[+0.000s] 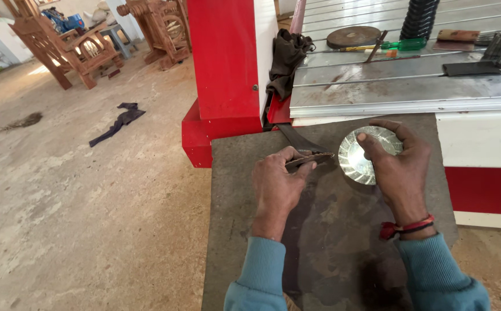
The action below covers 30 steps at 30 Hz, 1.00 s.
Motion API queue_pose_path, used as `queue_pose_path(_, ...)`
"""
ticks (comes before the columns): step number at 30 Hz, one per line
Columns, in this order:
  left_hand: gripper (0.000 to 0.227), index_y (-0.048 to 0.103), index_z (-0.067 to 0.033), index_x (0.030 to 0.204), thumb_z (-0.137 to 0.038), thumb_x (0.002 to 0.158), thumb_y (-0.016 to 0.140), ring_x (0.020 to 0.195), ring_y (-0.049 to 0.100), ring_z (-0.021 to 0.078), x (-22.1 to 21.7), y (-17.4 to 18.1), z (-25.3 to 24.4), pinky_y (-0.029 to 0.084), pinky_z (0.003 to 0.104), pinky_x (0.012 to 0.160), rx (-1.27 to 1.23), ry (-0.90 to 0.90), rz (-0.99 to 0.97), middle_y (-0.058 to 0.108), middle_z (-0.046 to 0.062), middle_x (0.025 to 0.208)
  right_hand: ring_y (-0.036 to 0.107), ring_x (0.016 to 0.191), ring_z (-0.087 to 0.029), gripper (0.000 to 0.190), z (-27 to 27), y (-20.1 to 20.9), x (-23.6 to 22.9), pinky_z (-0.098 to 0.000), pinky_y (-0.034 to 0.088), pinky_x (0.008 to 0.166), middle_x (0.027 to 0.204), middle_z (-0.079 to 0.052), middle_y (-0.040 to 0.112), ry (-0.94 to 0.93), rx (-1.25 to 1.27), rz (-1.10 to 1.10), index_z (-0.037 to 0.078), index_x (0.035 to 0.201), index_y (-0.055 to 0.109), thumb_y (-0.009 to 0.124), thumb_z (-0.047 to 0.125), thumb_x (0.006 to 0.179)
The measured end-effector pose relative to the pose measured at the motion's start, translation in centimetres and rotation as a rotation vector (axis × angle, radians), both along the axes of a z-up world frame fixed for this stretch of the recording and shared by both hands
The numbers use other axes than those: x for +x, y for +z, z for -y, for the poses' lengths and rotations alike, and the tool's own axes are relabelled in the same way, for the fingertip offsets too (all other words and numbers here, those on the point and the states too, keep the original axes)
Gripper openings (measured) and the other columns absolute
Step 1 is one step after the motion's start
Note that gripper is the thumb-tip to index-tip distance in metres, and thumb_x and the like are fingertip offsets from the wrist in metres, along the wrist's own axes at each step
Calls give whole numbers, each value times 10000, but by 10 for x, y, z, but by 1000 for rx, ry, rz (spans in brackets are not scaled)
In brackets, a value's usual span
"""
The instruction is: The person holds a circular metal disk and uses a metal hand tool to scrape debris from its surface.
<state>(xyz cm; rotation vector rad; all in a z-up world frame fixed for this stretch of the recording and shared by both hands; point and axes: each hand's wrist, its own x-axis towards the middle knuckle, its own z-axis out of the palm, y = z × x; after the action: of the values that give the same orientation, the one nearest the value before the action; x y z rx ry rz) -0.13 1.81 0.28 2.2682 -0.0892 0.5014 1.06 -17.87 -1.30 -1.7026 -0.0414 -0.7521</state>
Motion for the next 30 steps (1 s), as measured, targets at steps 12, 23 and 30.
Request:
queue_pose_path(12,183,772,-185,978,-303,844,813,545,693,138,0,-3,1,566,345,645,24,6,-128,747,42,646,759,816,-180,292,-15,-6,-3,-287,601,671,971,-182,746,-4,23,-10,-20,1165,720,787,116,915)
queue_pose_path(23,161,763,-118,902,-251,823,809,666,757,183,1,-11,0,573,355,708,-19,-47,80,786,54,775,709,1109,-323,300,-7,-4,31,-436,518,1019,1116,-224,751,-169,-242,193,-18,1143,766,816,172,916)
queue_pose_path(30,194,756,-136,940,-299,845,797,649,735,235,-1,-6,-1,550,393,674,70,-14,5,759,94,737,727,1058,-302,272,-14,-12,39,-421,541,977,1095,-204,764,-194,-205,214,-17,1127,772,810,174,937)
